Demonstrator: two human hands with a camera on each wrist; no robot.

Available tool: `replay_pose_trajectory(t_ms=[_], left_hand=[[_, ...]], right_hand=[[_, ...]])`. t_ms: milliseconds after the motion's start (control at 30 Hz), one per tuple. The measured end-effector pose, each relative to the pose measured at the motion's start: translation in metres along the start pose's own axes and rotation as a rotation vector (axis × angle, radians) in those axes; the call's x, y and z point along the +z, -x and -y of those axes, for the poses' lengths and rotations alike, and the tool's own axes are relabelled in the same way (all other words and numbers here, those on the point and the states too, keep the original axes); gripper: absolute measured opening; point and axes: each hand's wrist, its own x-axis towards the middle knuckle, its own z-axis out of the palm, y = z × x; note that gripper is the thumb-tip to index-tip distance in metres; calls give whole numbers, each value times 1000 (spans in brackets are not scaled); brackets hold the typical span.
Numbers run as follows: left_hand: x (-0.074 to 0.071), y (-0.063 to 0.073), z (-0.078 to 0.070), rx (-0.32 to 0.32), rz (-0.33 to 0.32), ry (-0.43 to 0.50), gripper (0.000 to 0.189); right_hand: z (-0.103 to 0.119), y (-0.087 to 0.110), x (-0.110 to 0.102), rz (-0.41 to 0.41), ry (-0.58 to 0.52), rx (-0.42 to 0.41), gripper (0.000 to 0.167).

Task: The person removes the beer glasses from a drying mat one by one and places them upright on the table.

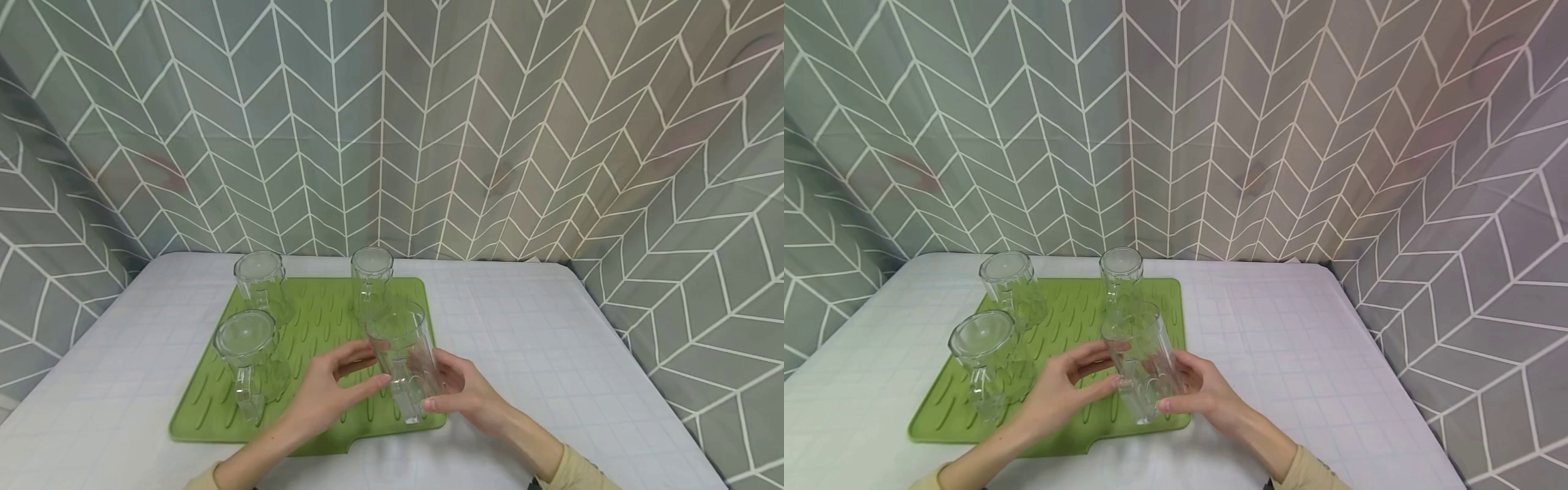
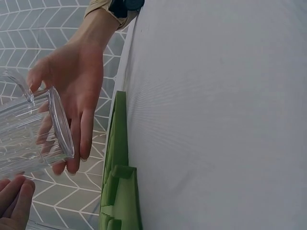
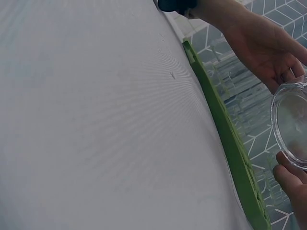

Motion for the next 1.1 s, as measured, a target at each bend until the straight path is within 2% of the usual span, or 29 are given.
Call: replay_pose_trajectory(t_ms=[300,467,667,1100], left_hand=[[2,0,2,-18,4,-1,56],[4,2,3,23,35,-38,59],[6,4,5,79,76,-78,62],[8,5,6,91,61,-91,63]], right_hand=[[-1,0,1,-3,7,0,74],[-3,-1,1,3,-3,-8,71],[-3,-3,3,14,42,-66,62],[-4,-2,5,7,19,-98,66]])
